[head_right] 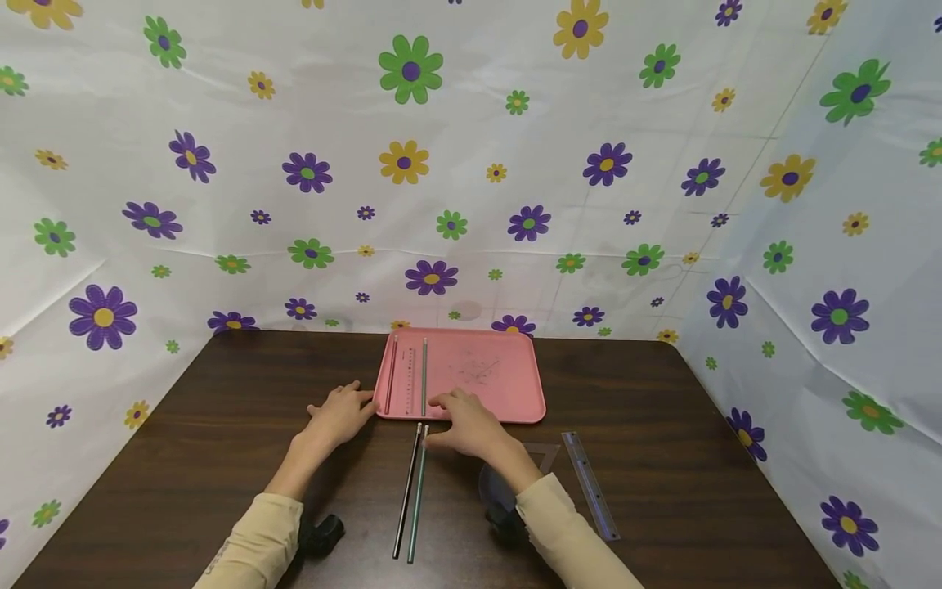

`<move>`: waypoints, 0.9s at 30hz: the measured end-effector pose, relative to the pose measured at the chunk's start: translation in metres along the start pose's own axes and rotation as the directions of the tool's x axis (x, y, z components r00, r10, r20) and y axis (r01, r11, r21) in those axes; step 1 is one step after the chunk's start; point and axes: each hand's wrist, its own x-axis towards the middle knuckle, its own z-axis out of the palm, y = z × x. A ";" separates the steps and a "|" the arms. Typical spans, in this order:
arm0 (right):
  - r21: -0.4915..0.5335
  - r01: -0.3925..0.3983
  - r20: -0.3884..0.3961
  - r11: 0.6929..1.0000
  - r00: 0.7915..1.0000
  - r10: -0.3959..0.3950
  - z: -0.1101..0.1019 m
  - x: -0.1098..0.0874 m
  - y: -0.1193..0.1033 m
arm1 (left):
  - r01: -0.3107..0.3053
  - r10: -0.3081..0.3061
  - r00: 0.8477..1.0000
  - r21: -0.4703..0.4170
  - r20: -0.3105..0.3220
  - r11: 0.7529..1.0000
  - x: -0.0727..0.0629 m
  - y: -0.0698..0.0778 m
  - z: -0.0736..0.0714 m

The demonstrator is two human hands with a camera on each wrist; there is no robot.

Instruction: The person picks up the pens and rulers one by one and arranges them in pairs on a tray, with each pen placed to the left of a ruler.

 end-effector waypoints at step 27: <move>-0.034 0.115 0.266 0.993 0.959 -0.101 -0.020 -0.044 0.015 | -0.005 0.005 1.000 -0.005 -0.008 1.000 -0.001 0.001 0.001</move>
